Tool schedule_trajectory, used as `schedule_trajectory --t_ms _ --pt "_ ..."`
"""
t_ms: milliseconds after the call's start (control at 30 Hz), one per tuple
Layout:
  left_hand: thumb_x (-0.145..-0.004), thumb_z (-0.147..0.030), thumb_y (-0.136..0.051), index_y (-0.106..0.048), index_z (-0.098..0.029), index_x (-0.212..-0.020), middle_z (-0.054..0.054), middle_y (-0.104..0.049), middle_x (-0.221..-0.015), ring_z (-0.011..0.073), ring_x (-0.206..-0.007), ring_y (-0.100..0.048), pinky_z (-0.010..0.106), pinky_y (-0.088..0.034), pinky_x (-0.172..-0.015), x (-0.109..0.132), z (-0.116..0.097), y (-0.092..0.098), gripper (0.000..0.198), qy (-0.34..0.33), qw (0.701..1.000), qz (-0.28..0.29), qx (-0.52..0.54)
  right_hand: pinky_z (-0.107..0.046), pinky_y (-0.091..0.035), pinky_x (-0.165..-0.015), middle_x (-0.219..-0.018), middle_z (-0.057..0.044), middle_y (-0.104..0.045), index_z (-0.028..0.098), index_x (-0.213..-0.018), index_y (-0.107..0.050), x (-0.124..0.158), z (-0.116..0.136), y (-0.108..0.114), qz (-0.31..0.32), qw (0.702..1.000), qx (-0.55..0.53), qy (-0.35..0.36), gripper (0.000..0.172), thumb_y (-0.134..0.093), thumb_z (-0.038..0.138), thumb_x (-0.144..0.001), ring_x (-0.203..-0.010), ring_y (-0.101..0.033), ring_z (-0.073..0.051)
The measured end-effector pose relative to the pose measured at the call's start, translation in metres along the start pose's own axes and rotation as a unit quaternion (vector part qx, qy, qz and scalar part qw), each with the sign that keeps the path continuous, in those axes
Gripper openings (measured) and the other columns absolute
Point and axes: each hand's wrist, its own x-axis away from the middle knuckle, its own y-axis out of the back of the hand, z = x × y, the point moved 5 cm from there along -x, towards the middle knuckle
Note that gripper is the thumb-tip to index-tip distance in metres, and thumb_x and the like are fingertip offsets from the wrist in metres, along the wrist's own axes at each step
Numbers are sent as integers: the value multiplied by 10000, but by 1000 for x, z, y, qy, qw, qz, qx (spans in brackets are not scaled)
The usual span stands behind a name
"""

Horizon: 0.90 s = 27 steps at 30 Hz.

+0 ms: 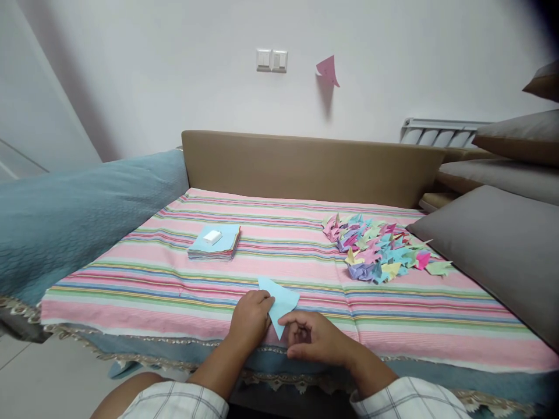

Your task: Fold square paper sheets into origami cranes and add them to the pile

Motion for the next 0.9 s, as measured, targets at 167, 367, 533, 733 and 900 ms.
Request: schedule_trajectory --t_ms 167,367,533,733,900 --pt "-645 -28 -509 -674 -182 -826 68 -676 -879 211 -789 -592 342 -483 -711 1 0 1 290 -17 999 -22 19 -347 -427 -798 -891 -45 -598 204 -964 -621 -4 0 36 -184 938 290 44 285 -684 193 -687 -888 -532 -212" --pt "-618 -3 -507 -642 -178 -732 62 -685 -873 211 -800 -610 336 -489 -715 3 2 1 249 -21 998 -31 40 -389 -393 -903 -1099 -73 -565 241 -992 -654 -16 -16 38 -200 912 353 65 272 -665 203 -723 -1040 -493 -232" --pt "-641 -34 -579 -637 -181 -687 58 -689 -875 205 -818 -609 327 -481 -731 3 7 5 165 9 998 -19 61 -378 -386 -910 -1111 -64 -566 256 -918 -695 -21 -24 40 -216 905 362 48 167 -631 220 -767 -1050 -491 -224" --pt "-729 -360 -682 -653 -208 -602 41 -693 -962 235 -905 -590 387 -429 -791 0 14 13 201 111 992 12 63 -363 -372 -928 -1105 -64 -569 240 -847 -702 -22 -22 43 -231 913 337 6 164 -560 321 -832 -1070 -484 -217" --pt "-824 -403 -571 -677 -218 -624 26 -708 -915 218 -867 -591 389 -380 -810 -1 14 16 292 145 987 29 55 -360 -373 -915 -1098 -75 -569 220 -776 -689 -26 -20 43 -263 906 329 -39 205 -546 356 -833 -1055 -486 -226"
